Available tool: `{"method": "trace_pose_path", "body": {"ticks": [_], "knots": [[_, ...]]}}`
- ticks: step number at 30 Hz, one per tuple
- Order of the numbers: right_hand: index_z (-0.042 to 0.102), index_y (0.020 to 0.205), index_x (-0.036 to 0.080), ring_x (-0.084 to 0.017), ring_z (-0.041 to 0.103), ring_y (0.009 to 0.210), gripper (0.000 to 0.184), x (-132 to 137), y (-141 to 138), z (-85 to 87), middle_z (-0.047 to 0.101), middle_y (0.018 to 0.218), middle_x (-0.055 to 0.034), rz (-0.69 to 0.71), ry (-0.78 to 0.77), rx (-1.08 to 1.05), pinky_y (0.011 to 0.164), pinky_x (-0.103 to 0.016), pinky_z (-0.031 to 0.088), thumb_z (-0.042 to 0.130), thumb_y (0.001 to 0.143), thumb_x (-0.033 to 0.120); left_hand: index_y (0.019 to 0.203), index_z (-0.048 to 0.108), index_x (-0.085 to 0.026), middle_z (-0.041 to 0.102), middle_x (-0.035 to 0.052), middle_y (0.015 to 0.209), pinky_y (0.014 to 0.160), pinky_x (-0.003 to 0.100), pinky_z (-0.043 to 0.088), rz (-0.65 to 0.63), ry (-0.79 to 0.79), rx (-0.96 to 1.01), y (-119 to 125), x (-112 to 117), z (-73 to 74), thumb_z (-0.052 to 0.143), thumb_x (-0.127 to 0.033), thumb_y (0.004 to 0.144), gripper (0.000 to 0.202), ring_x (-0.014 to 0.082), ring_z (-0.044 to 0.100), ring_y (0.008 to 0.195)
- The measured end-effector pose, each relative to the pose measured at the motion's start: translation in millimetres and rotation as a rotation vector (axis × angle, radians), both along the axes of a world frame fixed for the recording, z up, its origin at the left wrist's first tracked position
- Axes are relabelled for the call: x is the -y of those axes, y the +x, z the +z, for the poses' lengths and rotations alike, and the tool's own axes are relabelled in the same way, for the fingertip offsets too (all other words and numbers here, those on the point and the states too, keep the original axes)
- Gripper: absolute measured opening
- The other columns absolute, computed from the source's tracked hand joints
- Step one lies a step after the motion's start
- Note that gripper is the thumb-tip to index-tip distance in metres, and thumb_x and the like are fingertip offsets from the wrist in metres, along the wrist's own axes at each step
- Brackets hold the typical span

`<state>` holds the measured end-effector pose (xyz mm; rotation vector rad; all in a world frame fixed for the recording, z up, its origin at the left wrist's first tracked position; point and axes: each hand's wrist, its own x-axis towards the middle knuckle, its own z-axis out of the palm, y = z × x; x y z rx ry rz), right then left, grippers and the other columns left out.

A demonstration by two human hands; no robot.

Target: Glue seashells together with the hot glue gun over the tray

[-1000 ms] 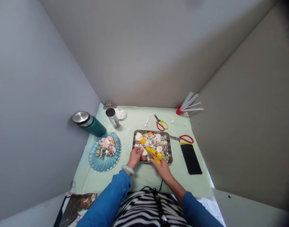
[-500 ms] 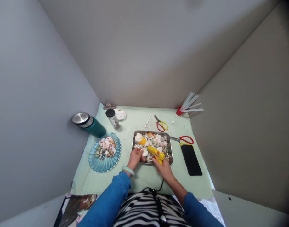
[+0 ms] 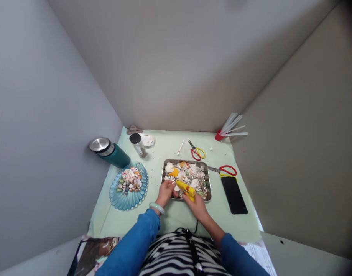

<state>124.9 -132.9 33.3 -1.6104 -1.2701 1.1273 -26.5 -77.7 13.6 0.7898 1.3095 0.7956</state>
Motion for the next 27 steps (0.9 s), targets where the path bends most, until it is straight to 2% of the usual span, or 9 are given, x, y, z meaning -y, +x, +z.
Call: {"method": "trace_pose_path", "body": {"ticks": [4,9,18,27], "knots": [[0.07,0.099,0.012,-0.029,0.067,0.091,0.042,2,3,-4.4,0.073,0.097,-0.0131,-0.003,-0.022,-0.042,0.083,-0.041,0.052,0.062,0.076,0.045,0.081,0.049,-0.018,0.057,-0.0029,0.038,0.041,0.02,0.035,0.009,-0.007,0.0,-1,-1,1.9,0.063,-0.042,0.073,0.029,0.0126,0.052,0.035],[0.07,0.094,0.011,-0.029,0.068,0.087,0.042,5,8,-8.5,0.074,0.094,-0.0139,-0.035,-0.048,-0.071,0.082,-0.043,0.053,0.063,0.075,0.048,0.081,0.048,-0.019,0.058,-0.003,0.039,0.041,0.021,0.036,0.013,-0.024,0.013,-1,-2,5.0,0.065,-0.044,0.071,0.032,0.0136,0.053,0.036],[0.069,0.099,0.012,-0.031,0.066,0.094,0.043,5,-1,-0.2,0.072,0.1,-0.0138,-0.039,-0.022,-0.075,0.086,-0.045,0.05,0.063,0.074,0.047,0.081,0.048,-0.019,0.058,-0.0037,0.041,0.042,0.021,0.037,0.027,-0.044,0.027,-1,-1,6.2,0.066,-0.047,0.07,0.035,0.0135,0.054,0.037],[0.067,0.101,0.01,-0.028,0.067,0.09,0.044,11,-6,1.9,0.072,0.099,-0.0136,-0.04,0.007,-0.03,0.082,-0.039,0.052,0.06,0.077,0.046,0.08,0.049,-0.019,0.057,-0.004,0.04,0.044,0.022,0.041,0.027,-0.023,0.002,1,-1,1.6,0.066,-0.041,0.072,0.029,0.0138,0.055,0.038]]}}
